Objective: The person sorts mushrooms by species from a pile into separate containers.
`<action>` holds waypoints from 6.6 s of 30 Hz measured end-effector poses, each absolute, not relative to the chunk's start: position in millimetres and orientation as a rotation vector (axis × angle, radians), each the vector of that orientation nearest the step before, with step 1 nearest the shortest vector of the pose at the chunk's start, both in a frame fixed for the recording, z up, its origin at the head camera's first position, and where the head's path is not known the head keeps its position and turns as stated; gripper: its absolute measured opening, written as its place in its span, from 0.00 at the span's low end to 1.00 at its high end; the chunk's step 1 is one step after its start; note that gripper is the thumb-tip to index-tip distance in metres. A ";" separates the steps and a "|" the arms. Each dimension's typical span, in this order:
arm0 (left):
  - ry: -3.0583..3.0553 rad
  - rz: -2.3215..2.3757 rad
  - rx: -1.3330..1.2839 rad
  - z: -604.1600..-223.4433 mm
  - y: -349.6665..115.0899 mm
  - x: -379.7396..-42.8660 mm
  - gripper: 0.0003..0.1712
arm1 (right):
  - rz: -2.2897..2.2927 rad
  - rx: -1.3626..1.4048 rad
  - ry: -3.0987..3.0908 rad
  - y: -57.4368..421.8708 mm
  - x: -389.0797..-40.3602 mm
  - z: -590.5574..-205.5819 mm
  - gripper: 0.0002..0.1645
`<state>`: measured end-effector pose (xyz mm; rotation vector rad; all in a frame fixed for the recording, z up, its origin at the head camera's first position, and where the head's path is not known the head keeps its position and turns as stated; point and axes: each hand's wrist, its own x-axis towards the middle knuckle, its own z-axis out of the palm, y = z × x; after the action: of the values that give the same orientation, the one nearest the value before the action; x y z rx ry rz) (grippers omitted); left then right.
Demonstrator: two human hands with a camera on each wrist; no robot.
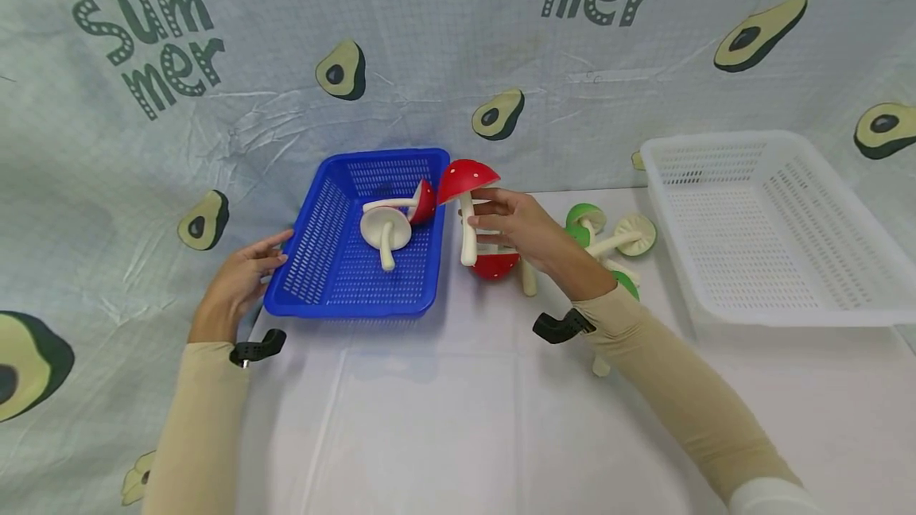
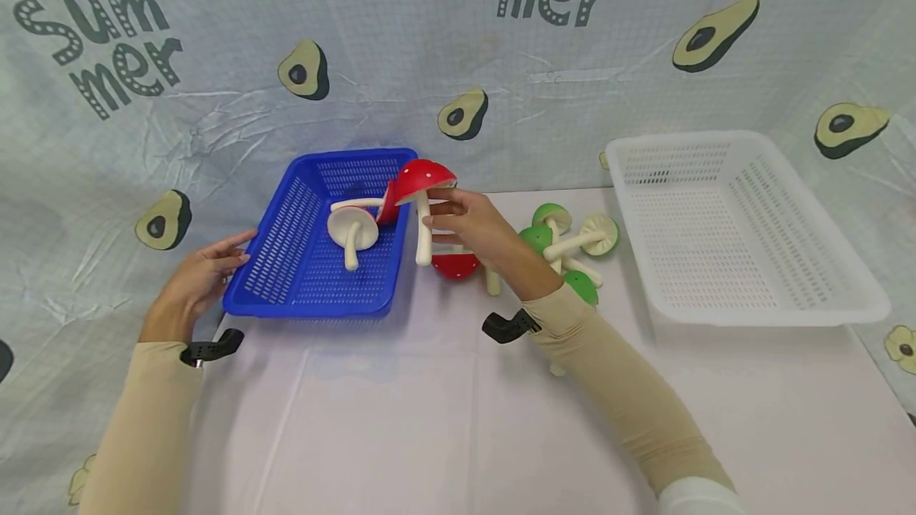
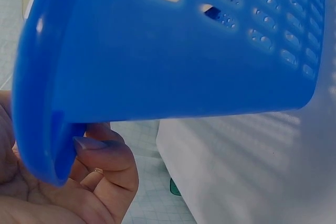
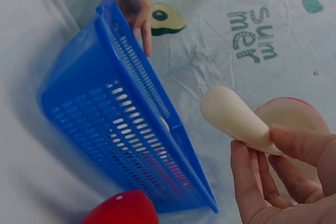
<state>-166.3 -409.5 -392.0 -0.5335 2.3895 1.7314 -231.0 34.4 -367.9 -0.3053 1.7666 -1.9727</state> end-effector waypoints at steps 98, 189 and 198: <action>2.360 1.756 -0.535 -390.2 -411.0 -165.0 0.31 | -1.636 -0.573 1.936 47.8 -309.2 -392.2 0.28; 2.326 1.813 -0.547 -388.7 -412.9 -168.2 0.30 | -1.044 -0.902 2.007 112.9 -236.9 -413.5 0.16; 2.317 1.819 -0.532 -389.6 -411.9 -165.9 0.31 | -1.269 -0.792 1.866 111.8 -231.0 -420.4 0.24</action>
<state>-165.9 -411.9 -389.6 -0.5323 2.3167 1.8188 -231.0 111.8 -420.4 -0.7920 1.8657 -1.2686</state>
